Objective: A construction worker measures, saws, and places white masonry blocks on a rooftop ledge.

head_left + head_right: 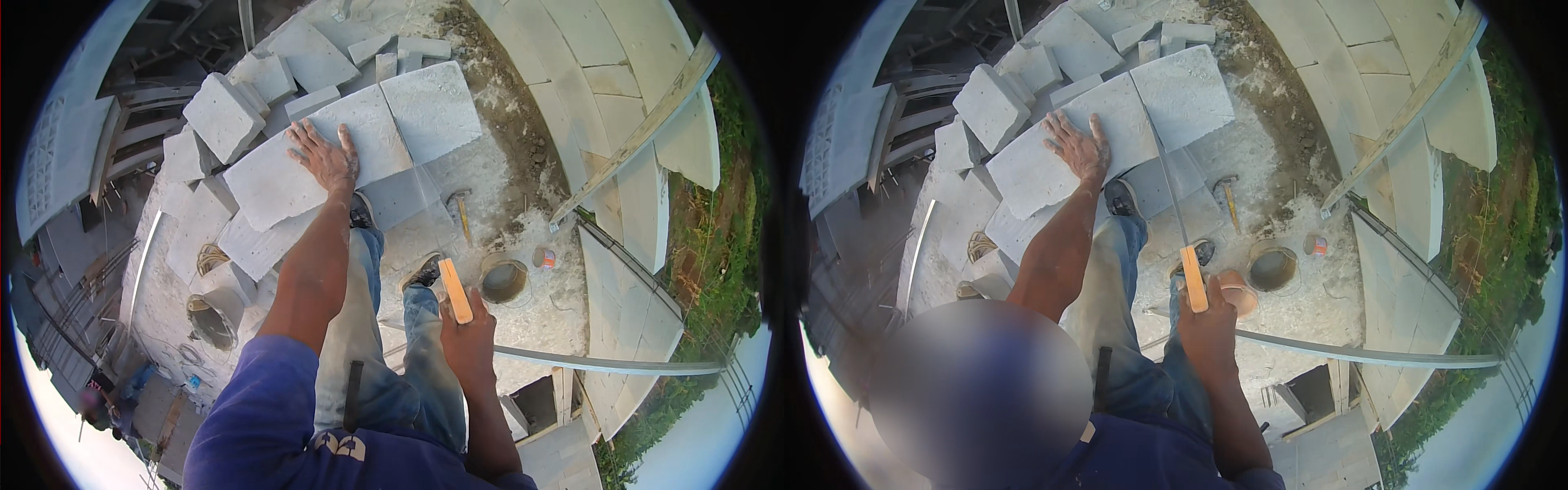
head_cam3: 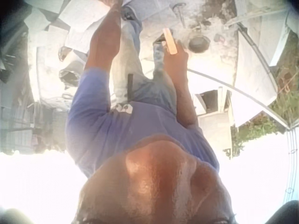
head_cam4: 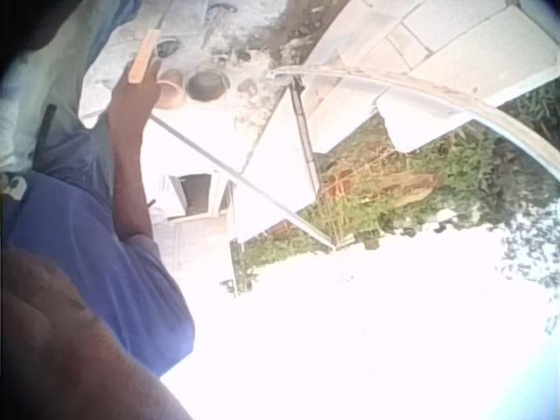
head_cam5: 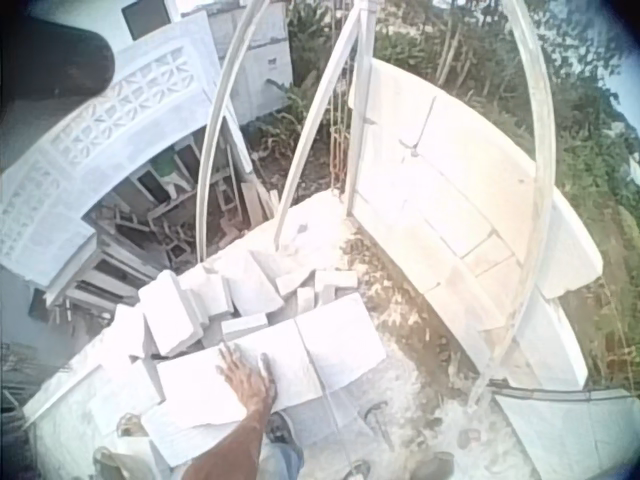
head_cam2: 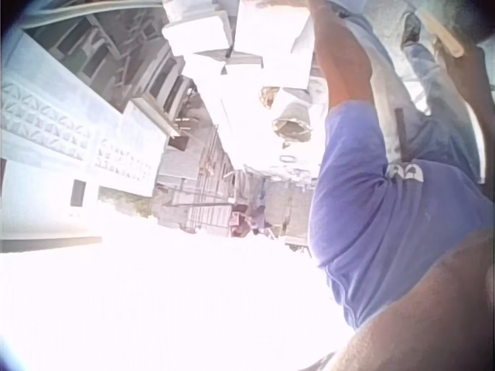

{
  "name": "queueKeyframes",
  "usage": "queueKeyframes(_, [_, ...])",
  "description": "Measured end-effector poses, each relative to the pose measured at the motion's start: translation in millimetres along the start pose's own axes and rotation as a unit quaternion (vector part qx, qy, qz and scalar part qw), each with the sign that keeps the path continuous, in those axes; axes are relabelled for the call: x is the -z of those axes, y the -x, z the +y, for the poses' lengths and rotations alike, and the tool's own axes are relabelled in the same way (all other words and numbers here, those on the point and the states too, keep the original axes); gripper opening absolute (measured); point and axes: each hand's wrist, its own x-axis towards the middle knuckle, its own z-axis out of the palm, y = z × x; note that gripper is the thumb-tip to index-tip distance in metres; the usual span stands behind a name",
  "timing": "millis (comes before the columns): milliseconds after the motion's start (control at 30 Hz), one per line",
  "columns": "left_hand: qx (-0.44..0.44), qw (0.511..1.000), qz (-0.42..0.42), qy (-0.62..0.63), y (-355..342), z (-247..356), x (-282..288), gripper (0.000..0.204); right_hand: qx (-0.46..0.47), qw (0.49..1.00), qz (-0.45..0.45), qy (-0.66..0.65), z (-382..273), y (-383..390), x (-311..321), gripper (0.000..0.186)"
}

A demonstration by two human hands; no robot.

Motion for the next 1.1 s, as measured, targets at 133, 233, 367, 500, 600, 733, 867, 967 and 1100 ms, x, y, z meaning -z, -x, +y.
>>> queueKeyframes(133, [-0.015,1.0,-0.001,0.026,14.2,22.4,-15.3,0.079,0.0,0.997,-0.045,0.07,-75.5,-199.8,-55.0,0.035])
queueKeyframes(233, [0.001,1.0,-0.012,0.016,4.3,12.4,-13.7,0.078,-0.025,0.994,-0.086,0.063,-81.9,-213.9,-68.2,0.038])
queueKeyframes(367, [0.01,1.0,-0.004,0.002,-3.6,-17.4,4.7,0.077,-0.015,0.998,-0.056,0.014,-16.0,-49.6,-36.9,0.036])
queueKeyframes(500, [0.004,1.0,-0.022,0.011,6.4,8.1,2.2,0.079,0.007,0.999,-0.005,0.031,23.7,3.2,-10.8,0.021])
queueKeyframes(600, [-0.003,0.999,-0.03,0.017,13.3,18.7,-4.8,0.081,0.007,1.0,-0.009,0.021,-4.7,-110.6,-41.4,0.028])
queueKeyframes(733, [0.006,0.999,-0.047,0.021,22.4,2.6,-6.4,0.082,0.046,0.997,-0.025,0.065,-20.1,-145.9,-50.8,0.03])
queueKeyframes(867, [0.006,1.0,0.009,0.007,-6.8,-7.6,-8.2,0.08,0.13,0.989,0.039,0.051,42.3,18.6,-22.5,0.024])
queueKeyframes(967, [-0.014,1.0,0.001,0.012,5.3,7.6,-2.2,0.08,0.006,1.0,0.001,-0.024,47.6,41.2,5.3,0.026])
queueKeyframes(1100, [-0.015,1.0,-0.018,0.008,24.1,12.5,-10.8,0.078,0.052,0.999,0.013,0.009,28.4,-124.5,-54.9,0.028])
